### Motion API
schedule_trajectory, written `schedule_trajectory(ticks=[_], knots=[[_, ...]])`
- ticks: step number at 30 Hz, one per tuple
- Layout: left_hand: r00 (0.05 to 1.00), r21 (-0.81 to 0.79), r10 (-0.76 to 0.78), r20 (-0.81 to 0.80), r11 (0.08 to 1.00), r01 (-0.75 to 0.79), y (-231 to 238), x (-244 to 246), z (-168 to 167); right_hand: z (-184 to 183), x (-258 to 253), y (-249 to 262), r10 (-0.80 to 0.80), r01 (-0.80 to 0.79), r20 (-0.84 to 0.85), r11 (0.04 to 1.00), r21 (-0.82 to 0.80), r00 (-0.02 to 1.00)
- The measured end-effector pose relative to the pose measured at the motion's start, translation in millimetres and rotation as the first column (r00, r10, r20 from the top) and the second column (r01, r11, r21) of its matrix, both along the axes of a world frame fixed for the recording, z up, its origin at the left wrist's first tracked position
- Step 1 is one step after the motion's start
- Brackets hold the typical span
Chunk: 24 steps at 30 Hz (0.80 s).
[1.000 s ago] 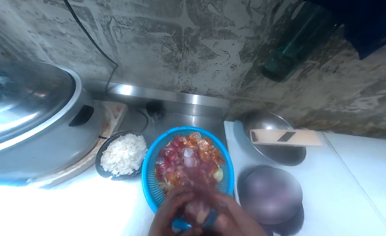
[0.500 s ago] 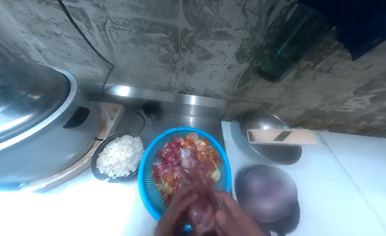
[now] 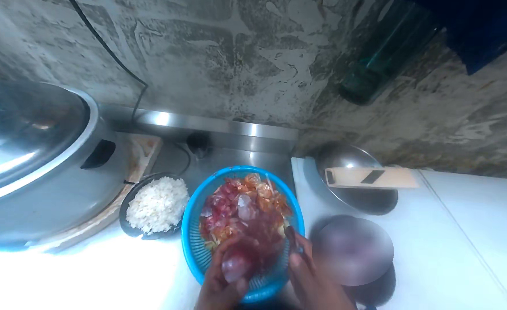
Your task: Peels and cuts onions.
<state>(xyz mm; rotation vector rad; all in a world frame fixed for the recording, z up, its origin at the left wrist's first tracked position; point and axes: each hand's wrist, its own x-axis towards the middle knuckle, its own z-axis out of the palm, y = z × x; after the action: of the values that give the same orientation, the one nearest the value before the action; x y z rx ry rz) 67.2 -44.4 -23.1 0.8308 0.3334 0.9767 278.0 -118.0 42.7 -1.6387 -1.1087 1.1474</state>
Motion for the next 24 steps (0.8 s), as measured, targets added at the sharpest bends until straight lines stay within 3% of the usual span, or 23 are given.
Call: schedule_trajectory(ticks=[5, 8, 13, 20, 22, 24], knots=[[0.979, -0.041, 0.145, -0.146, 0.987, -0.152, 0, 6, 9, 8, -11, -5, 0.355, -0.359, 0.117, 0.933, 0.018, 0.928], [0.975, -0.059, 0.153, -0.16, 0.985, -0.165, -3, 8, 15, 6, -17, 0, 0.415, -0.423, 0.163, 0.906, 0.02, 0.895], [0.986, 0.0, 0.133, -0.102, 0.991, -0.133, -3, 3, 13, -2, -18, 5, 0.285, -0.323, 0.263, 0.94, 0.114, 0.922], [0.979, 0.014, 0.172, -0.105, 0.985, -0.172, -4, -1, 12, -11, -10, 6, -0.022, 0.023, -0.018, 0.998, 0.05, 1.0], [0.976, 0.023, 0.177, -0.128, 0.984, -0.176, -3, -2, 13, -8, -7, 4, 0.013, -0.012, -0.037, 0.999, 0.033, 0.999], [0.975, 0.047, 0.171, -0.142, 0.985, -0.166, -2, 0, 14, -5, -6, 1, 0.145, -0.143, -0.047, 0.989, 0.044, 0.988]])
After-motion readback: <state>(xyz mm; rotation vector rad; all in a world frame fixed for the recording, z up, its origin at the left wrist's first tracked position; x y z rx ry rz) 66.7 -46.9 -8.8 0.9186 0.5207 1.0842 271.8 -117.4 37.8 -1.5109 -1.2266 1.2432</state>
